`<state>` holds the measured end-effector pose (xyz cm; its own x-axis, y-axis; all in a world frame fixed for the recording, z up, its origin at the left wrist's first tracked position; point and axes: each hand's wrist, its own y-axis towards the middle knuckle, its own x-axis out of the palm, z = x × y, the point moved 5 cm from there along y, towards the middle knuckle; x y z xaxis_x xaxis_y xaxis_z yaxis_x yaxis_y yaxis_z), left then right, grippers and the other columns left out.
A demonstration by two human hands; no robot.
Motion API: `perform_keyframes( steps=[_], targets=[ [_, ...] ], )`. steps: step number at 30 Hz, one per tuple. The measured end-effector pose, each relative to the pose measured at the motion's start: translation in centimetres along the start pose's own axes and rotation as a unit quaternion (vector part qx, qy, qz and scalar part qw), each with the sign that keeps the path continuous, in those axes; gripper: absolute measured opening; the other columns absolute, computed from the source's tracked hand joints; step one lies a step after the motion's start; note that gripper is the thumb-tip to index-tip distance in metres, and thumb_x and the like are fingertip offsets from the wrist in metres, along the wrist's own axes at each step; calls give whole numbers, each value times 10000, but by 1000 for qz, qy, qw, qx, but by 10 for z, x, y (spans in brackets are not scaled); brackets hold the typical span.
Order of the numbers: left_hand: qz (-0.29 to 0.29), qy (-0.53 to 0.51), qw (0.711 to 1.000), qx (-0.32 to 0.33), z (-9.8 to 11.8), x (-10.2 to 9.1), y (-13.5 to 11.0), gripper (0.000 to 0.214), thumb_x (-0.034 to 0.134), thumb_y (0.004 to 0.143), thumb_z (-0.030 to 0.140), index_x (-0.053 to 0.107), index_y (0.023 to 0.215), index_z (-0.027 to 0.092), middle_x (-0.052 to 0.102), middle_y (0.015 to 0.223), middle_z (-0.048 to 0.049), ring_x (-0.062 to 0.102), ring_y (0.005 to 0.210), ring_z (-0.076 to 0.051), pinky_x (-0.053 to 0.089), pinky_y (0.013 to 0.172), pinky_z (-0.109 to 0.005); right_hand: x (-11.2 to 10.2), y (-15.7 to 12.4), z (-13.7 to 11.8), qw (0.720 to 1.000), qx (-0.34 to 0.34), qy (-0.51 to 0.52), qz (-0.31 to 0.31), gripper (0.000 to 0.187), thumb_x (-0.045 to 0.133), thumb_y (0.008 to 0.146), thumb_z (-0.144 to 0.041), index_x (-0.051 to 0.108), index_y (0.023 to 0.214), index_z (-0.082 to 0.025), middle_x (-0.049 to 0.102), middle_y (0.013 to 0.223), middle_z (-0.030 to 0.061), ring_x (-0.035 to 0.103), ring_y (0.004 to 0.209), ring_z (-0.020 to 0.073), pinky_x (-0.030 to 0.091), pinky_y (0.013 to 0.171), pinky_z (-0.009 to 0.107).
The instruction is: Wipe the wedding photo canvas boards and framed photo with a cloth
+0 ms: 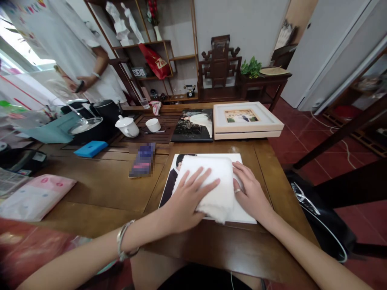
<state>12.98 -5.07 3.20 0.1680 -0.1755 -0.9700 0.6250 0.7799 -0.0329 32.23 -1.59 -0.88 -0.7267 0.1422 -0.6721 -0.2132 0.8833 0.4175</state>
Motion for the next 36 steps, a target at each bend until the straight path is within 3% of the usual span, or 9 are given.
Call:
perform_keyframes(
  steps=[5, 10, 13, 19, 22, 26, 32, 34, 36],
  targets=[
    [40, 29, 995, -85, -52, -13, 38, 719, 578, 859, 248, 301, 1522, 254, 196, 1626, -110, 128, 1500, -329, 115, 1184, -584, -1, 1, -1, 1000, 12, 1, 5, 344, 467, 940, -284, 593, 1256, -231, 553, 1377, 109, 471, 1328, 266, 376, 1117, 509],
    [48, 40, 992, -110, -80, -21, 16, 695, 523, 871, 181, 291, 1523, 238, 212, 1622, -109, 140, 1499, -316, 147, 1182, -573, 0, 1, -1, 1000, 12, 3, 5, 338, 466, 946, -285, 591, 1257, -240, 552, 1380, 104, 465, 1335, 264, 361, 1126, 527],
    [41, 38, 993, -103, -71, -17, -13, 774, 516, 805, 99, 277, 1527, 242, 178, 1632, -94, 105, 1505, -315, 144, 1183, -582, 0, 1, -2, 1000, 10, 0, 6, 342, 462, 945, -282, 595, 1256, -236, 553, 1379, 110, 466, 1335, 265, 361, 1127, 524],
    [20, 39, 997, -61, -24, 0, -80, 1014, 511, 630, 66, 169, 1554, 303, 67, 1651, -33, 24, 1511, -320, 98, 1188, -604, 0, 1, -2, 1000, 9, -5, 7, 368, 462, 938, -278, 588, 1281, -243, 552, 1379, 112, 474, 1329, 277, 371, 1117, 534],
    [0, 33, 999, -43, -11, 3, -95, 1096, 505, 562, 65, 128, 1559, 322, 24, 1651, -16, 20, 1509, -329, 93, 1186, -611, 0, 0, -2, 1000, 8, -9, 9, 368, 460, 940, -280, 584, 1283, -235, 551, 1381, 119, 480, 1324, 275, 377, 1112, 533],
    [-25, 26, 998, -58, -24, -2, -74, 964, 516, 657, 86, 216, 1546, 307, 63, 1649, -40, 38, 1510, -320, 110, 1183, -606, 0, 0, -1, 1000, 5, -12, 10, 360, 457, 944, -281, 587, 1269, -200, 550, 1378, 141, 474, 1327, 270, 373, 1117, 523],
    [39, 60, 992, -99, -69, -16, 2, 747, 550, 830, 195, 286, 1527, 247, 184, 1628, -113, 115, 1498, -347, 158, 1170, -597, 0, 0, -1, 1000, 11, 2, 7, 348, 464, 943, -283, 595, 1261, -235, 551, 1379, 109, 464, 1337, 268, 366, 1124, 517],
    [52, 78, 989, -117, -71, -17, 17, 729, 558, 857, 235, 279, 1530, 233, 201, 1621, -135, 136, 1491, -366, 161, 1163, -610, 0, 0, -1, 1000, 12, 4, 11, 352, 464, 942, -286, 595, 1267, -246, 554, 1376, 104, 467, 1335, 272, 366, 1124, 523],
    [52, 92, 987, -123, -60, -13, 18, 739, 569, 862, 256, 267, 1535, 218, 199, 1617, -158, 133, 1488, -385, 155, 1159, -625, -1, 1, -1, 1000, 12, 4, 11, 357, 465, 942, -289, 592, 1274, -252, 555, 1375, 104, 469, 1334, 276, 365, 1122, 532]
  ],
)
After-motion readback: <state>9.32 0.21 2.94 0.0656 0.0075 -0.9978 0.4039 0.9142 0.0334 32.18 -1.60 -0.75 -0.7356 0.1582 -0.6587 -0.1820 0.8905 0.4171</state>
